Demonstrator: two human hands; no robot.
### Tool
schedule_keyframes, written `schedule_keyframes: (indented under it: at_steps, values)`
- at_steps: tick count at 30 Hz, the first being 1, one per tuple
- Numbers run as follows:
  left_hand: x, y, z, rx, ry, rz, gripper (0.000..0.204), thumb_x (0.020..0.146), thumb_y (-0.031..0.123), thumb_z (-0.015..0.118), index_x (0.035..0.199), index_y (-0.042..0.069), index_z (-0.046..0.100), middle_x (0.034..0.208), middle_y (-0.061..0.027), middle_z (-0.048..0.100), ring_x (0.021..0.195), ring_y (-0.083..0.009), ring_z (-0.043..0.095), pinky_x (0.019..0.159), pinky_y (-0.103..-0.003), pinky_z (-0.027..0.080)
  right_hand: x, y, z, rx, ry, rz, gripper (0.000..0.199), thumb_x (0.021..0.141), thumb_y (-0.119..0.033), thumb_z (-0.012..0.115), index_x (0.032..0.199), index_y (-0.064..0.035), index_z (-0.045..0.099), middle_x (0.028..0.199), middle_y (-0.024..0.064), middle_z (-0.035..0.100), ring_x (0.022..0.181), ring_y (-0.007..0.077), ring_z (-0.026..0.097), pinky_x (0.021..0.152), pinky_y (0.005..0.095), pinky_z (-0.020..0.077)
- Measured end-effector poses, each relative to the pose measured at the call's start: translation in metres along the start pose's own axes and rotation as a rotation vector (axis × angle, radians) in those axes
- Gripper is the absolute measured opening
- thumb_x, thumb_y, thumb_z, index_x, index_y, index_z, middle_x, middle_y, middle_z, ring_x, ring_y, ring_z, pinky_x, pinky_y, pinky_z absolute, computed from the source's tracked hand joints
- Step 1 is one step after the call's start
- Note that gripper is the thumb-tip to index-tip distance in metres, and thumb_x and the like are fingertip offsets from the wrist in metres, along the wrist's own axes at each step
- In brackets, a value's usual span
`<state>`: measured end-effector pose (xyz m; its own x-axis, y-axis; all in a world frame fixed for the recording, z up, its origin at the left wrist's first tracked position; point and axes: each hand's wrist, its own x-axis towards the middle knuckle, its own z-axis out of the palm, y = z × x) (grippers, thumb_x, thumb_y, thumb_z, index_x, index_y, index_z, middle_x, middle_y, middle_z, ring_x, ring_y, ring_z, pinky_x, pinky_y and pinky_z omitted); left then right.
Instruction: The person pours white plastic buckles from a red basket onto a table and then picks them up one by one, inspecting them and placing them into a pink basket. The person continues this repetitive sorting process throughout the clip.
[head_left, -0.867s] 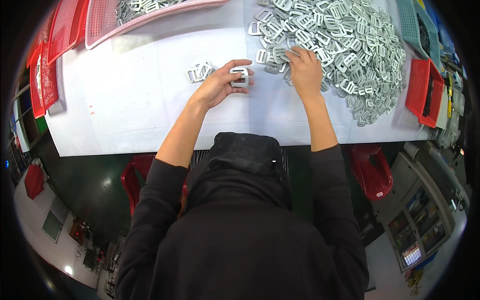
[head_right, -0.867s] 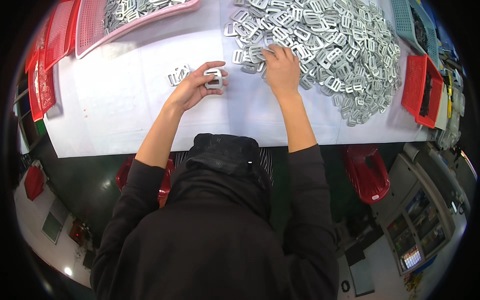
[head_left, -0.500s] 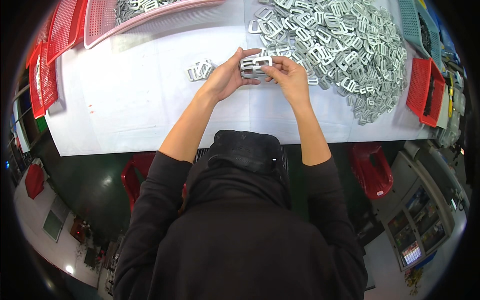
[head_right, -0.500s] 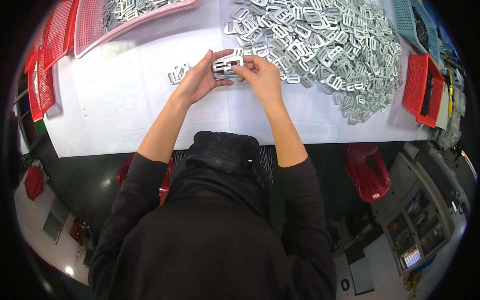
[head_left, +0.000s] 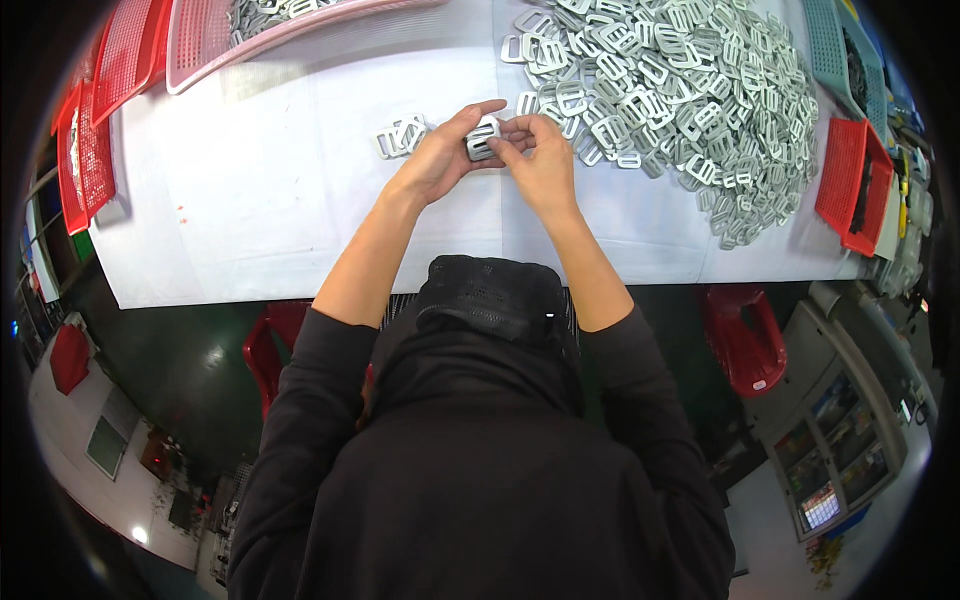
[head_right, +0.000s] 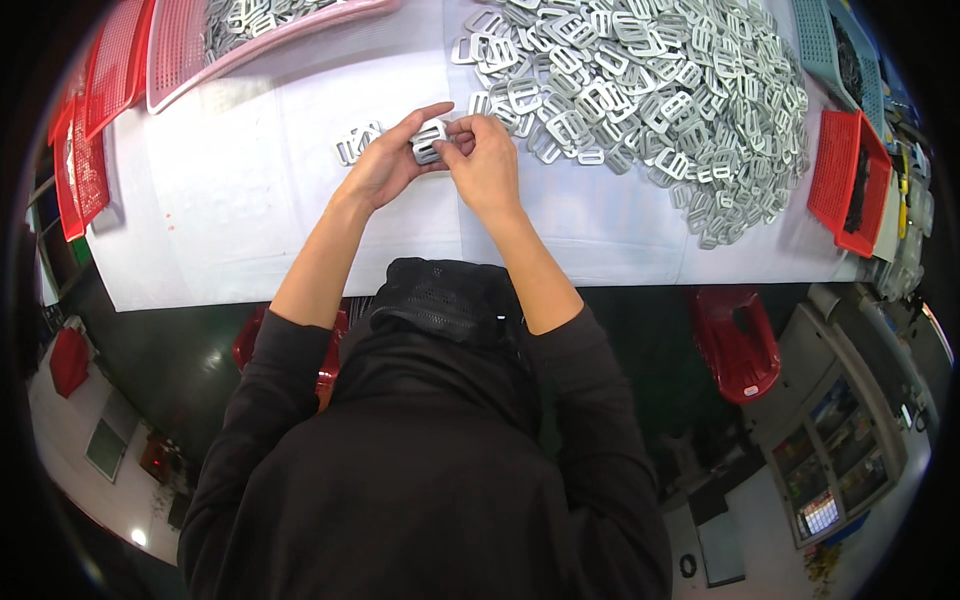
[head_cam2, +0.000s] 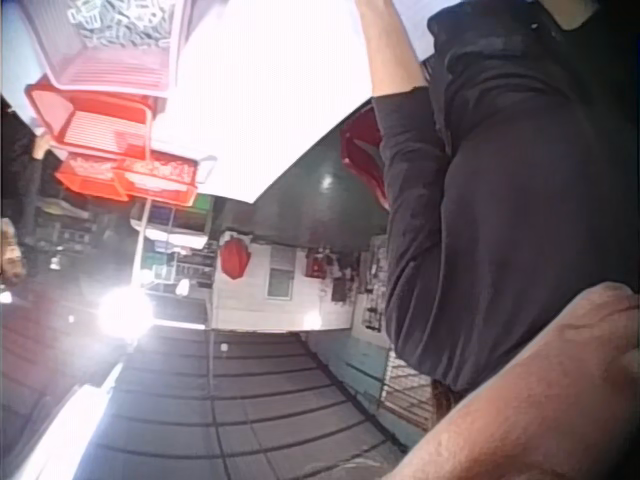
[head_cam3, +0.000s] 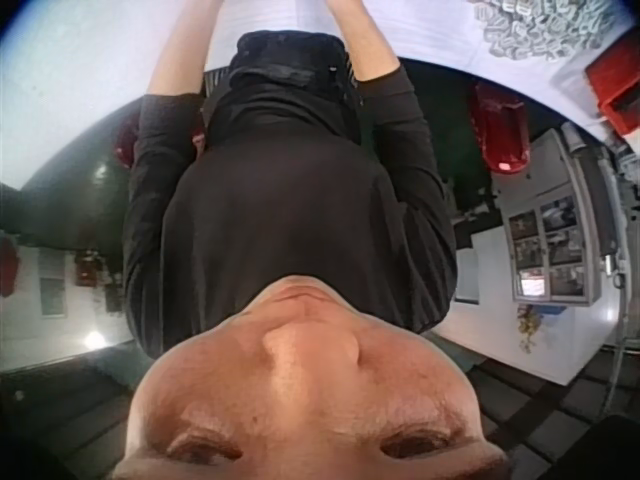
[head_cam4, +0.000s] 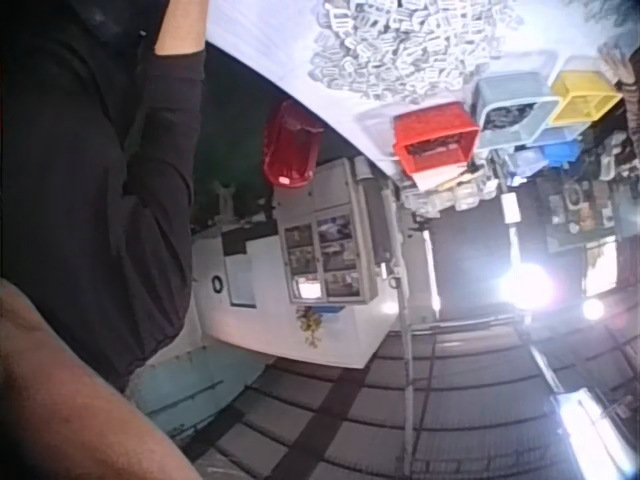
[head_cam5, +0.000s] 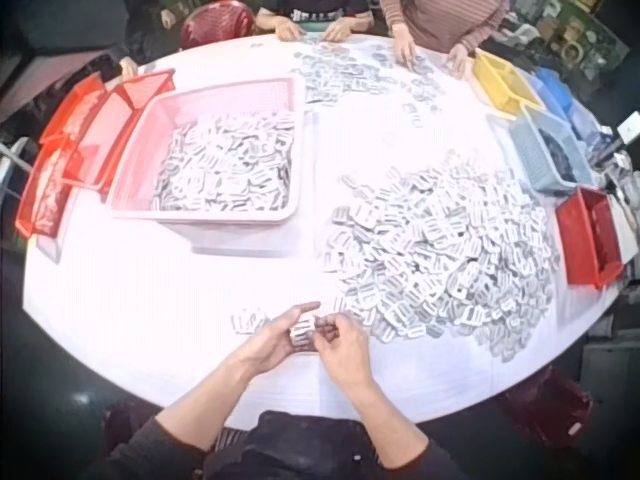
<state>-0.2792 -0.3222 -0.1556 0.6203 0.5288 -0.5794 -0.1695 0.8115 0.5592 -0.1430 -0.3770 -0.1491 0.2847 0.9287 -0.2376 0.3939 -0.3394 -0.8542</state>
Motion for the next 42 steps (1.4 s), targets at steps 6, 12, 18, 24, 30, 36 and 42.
schedule_keyframes:
  at_steps: [6, 12, 18, 24, 30, 36, 42]
  values:
    - [-0.03, 0.008, -0.018, 0.364, 0.338, 0.06, 0.031, 0.089, 0.024, 0.054, 0.113, 0.004, 0.055, 0.099, -0.0112, 0.059, 0.087, -0.0163, 0.059, 0.066, -0.028, 0.053, 0.001, -0.005, 0.035, 0.327, -0.171, 0.208, 0.033, 0.075, -0.014, 0.07, 0.101, -0.0014, 0.054, 0.086, 0.0087, 0.06, 0.07, 0.0111, 0.06, 0.055, 0.0237, 0.0458]
    - [-0.064, 0.019, -0.071, 0.347, 0.732, 0.201, 0.028, 0.091, 0.023, 0.05, 0.11, 0.004, 0.056, 0.095, -0.0076, 0.059, 0.08, -0.0136, 0.06, 0.061, -0.028, 0.053, 0.019, -0.021, 0.059, 0.066, -0.151, -0.031, 0.034, 0.075, -0.014, 0.069, 0.104, -0.0044, 0.055, 0.094, 0.0121, 0.06, 0.073, 0.0152, 0.061, 0.063, 0.0292, 0.0467]
    - [-0.092, 0.043, -0.092, 0.072, 0.469, 0.168, 0.03, 0.093, 0.024, 0.048, 0.115, 0.004, 0.052, 0.101, -0.0088, 0.058, 0.085, -0.0165, 0.061, 0.066, -0.026, 0.052, 0.031, 0.01, -0.029, -0.625, 0.177, -0.265, 0.037, 0.07, 0.001, 0.058, 0.105, -0.0118, 0.059, 0.101, 0.0091, 0.051, 0.092, 0.0269, 0.054, 0.073, 0.0368, 0.0468]
    - [-0.046, 0.033, -0.039, 0.003, 0.167, 0.136, 0.035, 0.092, 0.026, 0.049, 0.12, 0.005, 0.047, 0.104, -0.0094, 0.058, 0.094, -0.0183, 0.059, 0.071, -0.03, 0.052, 0.028, 0.042, -0.053, -0.633, 0.193, -0.346, 0.027, 0.076, 0.0, 0.058, 0.101, -0.0095, 0.064, 0.088, 0.0068, 0.057, 0.08, 0.0237, 0.058, 0.067, 0.032, 0.0484]
    - [-0.004, -0.003, 0.006, -0.074, 0.002, 0.056, 0.04, 0.091, 0.029, 0.052, 0.124, 0.007, 0.045, 0.11, -0.0076, 0.056, 0.099, -0.0164, 0.055, 0.082, -0.032, 0.048, -0.004, 0.001, -0.029, 0.607, 0.162, 0.323, 0.014, 0.082, -0.004, 0.058, 0.095, 0.0015, 0.063, 0.076, 0.009, 0.061, 0.065, 0.014, 0.06, 0.059, 0.0254, 0.0467]
    - [-0.005, -0.018, -0.001, -0.048, 0.116, 0.051, 0.035, 0.09, 0.015, 0.053, 0.123, 0.006, 0.046, 0.112, -0.0081, 0.056, 0.1, -0.0182, 0.057, 0.084, -0.035, 0.049, -0.007, 0.018, -0.018, -0.247, 0.318, 0.282, 0.024, 0.076, -0.021, 0.068, 0.087, -0.0002, 0.064, 0.073, 0.01, 0.065, 0.059, 0.0232, 0.061, 0.056, 0.0327, 0.0458]
    - [-0.012, -0.011, -0.022, 0.045, 0.15, 0.007, 0.034, 0.089, 0.015, 0.054, 0.121, 0.006, 0.049, 0.11, -0.0084, 0.057, 0.1, -0.0211, 0.058, 0.083, -0.037, 0.052, 0.004, 0.034, -0.023, 0.024, 0.161, 0.321, 0.026, 0.073, -0.026, 0.069, 0.081, -0.0016, 0.065, 0.067, 0.0103, 0.064, 0.058, 0.0224, 0.06, 0.057, 0.0325, 0.0445]
